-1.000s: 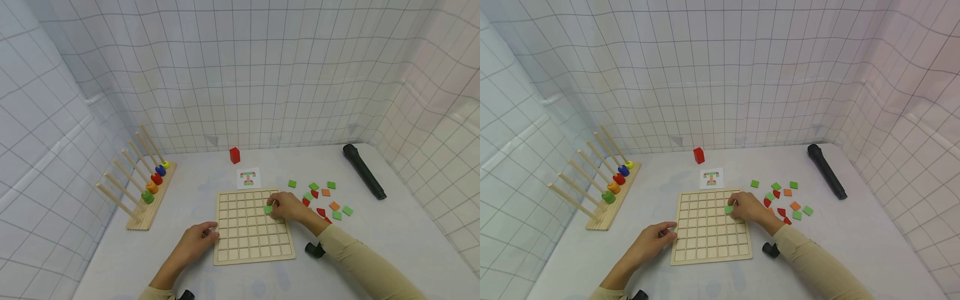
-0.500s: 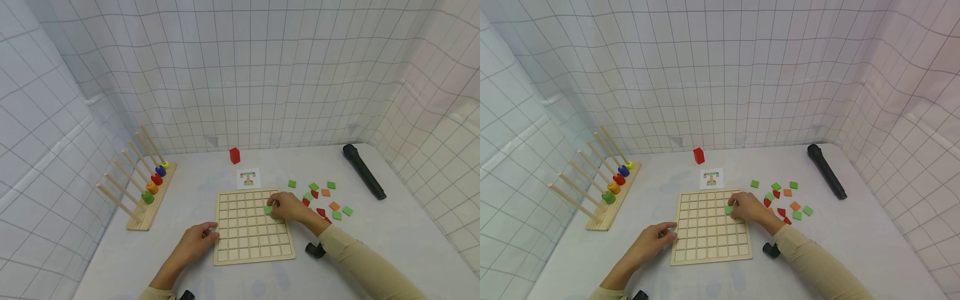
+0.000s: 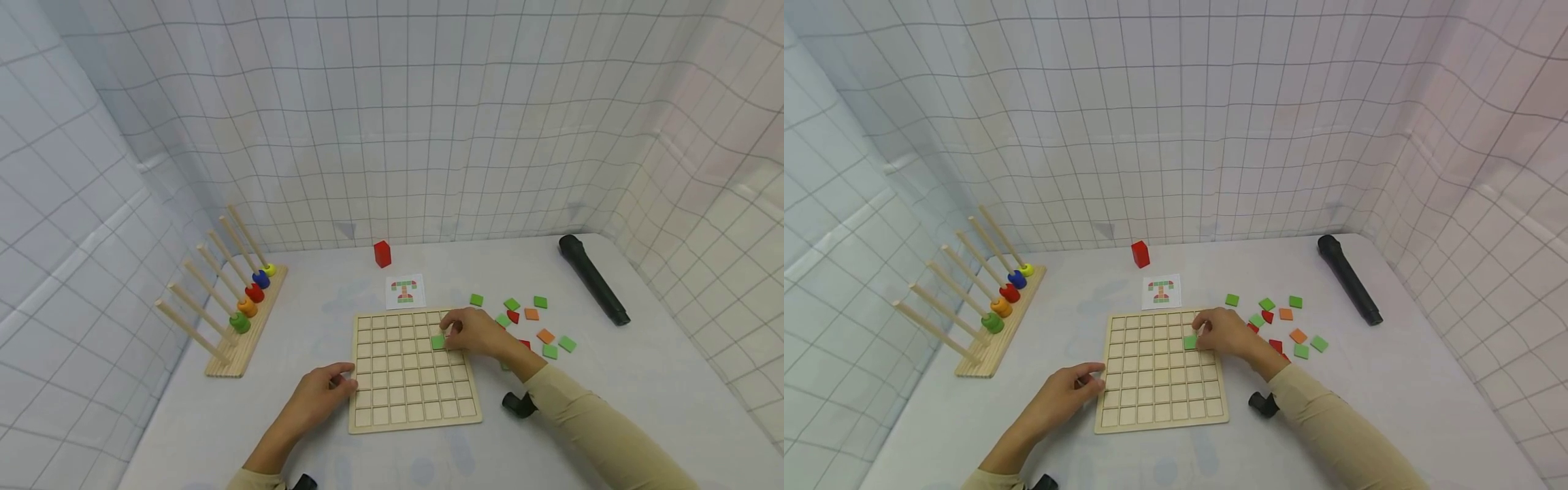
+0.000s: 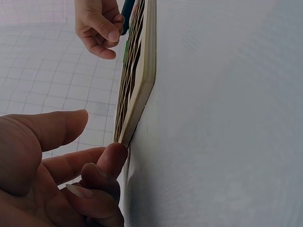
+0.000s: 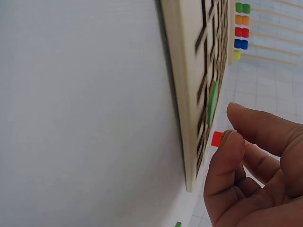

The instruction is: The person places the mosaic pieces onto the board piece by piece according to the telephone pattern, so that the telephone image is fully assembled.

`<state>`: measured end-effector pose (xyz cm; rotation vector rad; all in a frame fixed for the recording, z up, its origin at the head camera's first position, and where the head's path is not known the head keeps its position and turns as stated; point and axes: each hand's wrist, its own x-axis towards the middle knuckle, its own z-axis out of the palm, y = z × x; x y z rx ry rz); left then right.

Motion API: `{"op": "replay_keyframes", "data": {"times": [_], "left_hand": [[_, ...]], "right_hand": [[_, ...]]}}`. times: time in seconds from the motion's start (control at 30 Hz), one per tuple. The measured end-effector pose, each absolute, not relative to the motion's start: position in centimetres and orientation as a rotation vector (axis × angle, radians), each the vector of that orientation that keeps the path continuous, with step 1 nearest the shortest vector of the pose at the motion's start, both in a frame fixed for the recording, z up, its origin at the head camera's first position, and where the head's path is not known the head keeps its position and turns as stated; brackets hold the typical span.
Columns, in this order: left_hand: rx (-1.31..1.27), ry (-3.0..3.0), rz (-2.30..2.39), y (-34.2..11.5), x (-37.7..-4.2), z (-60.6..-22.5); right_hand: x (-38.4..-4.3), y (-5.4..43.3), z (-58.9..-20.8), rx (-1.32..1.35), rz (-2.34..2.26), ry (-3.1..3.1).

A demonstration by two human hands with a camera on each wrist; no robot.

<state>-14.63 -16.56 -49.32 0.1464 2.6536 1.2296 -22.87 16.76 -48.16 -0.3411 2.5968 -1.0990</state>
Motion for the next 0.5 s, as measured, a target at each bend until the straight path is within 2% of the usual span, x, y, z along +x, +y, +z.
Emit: {"op": "replay_keyframes", "data": {"times": [0.17,0.5], "left_hand": [[0.135,2.648,1.231,-16.7,-14.7,-49.4],[0.134,2.627,1.254,-16.7,-14.8,-49.8]], "right_hand": [[-22.9,18.8,-46.5,-0.324,-1.178,2.559],[-23.9,26.6,-44.1,-0.279,-1.303,2.582]]}}
